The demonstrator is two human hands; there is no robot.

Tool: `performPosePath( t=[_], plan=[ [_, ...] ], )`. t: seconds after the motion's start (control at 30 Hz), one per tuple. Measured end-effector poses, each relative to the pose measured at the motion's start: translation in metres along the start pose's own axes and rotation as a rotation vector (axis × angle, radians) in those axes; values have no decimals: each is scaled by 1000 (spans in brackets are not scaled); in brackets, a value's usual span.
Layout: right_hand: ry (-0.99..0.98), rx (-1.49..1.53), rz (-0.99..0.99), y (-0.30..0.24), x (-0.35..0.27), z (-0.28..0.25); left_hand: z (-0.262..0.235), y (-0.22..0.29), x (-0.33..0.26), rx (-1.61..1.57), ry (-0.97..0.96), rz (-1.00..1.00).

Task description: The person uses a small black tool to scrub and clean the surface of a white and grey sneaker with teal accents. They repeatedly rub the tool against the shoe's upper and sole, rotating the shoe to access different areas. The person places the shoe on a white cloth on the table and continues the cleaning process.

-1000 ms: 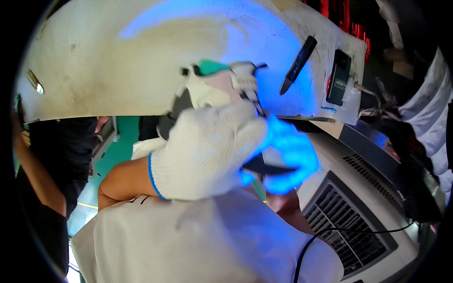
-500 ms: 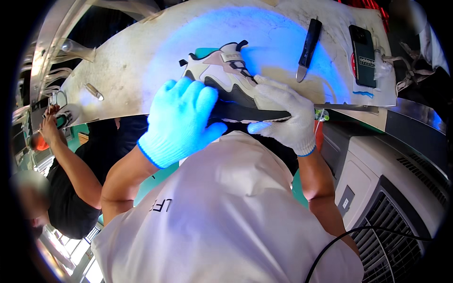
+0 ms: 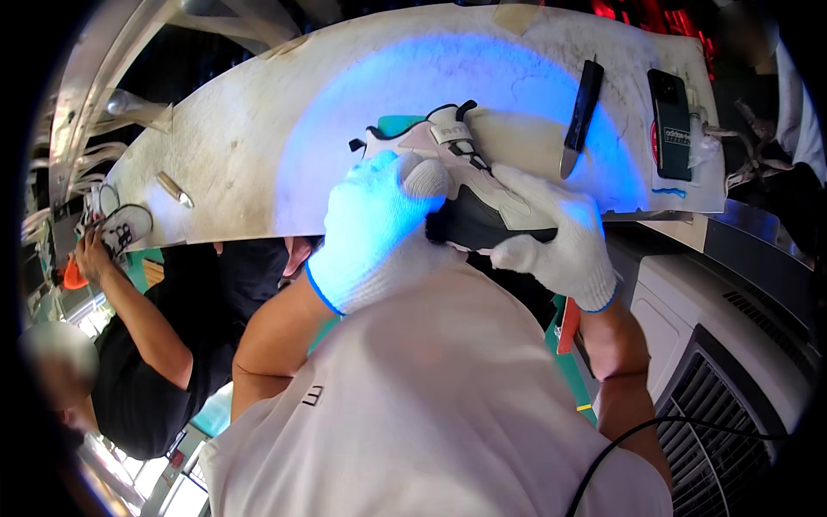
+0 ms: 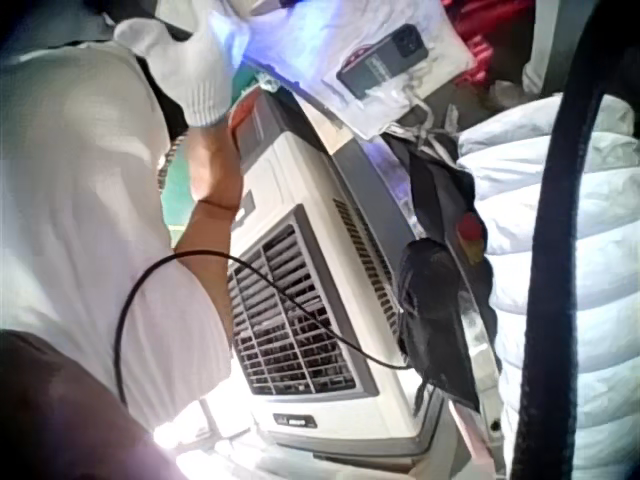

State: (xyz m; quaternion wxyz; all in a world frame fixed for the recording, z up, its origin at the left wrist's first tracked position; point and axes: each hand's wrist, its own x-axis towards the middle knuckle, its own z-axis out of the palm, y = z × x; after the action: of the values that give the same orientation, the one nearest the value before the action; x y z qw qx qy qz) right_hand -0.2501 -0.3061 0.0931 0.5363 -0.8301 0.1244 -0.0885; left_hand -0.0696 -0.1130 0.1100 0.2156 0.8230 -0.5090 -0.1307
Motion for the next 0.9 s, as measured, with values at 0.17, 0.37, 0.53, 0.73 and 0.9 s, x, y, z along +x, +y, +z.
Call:
performPosePath(
  t=[0.17, 0.37, 0.53, 0.73, 0.9],
  plan=[
    [-156, -241, 254, -41, 33, 0, -17, 9, 13, -131, -138, -50],
    [-2, -429, 217, -43, 37, 18, -22, -20, 18, -458, -126, 112],
    [414, -332, 166, -30, 0, 39, -11, -106, -2, -1061, 231, -193],
    [468, -309, -87, 6, 26, 49, -16, -116, -34, -92, 316, 200],
    [260, 250, 82, 24, 94, 30, -79, -98, 0, -134, 118, 356]
  ],
)
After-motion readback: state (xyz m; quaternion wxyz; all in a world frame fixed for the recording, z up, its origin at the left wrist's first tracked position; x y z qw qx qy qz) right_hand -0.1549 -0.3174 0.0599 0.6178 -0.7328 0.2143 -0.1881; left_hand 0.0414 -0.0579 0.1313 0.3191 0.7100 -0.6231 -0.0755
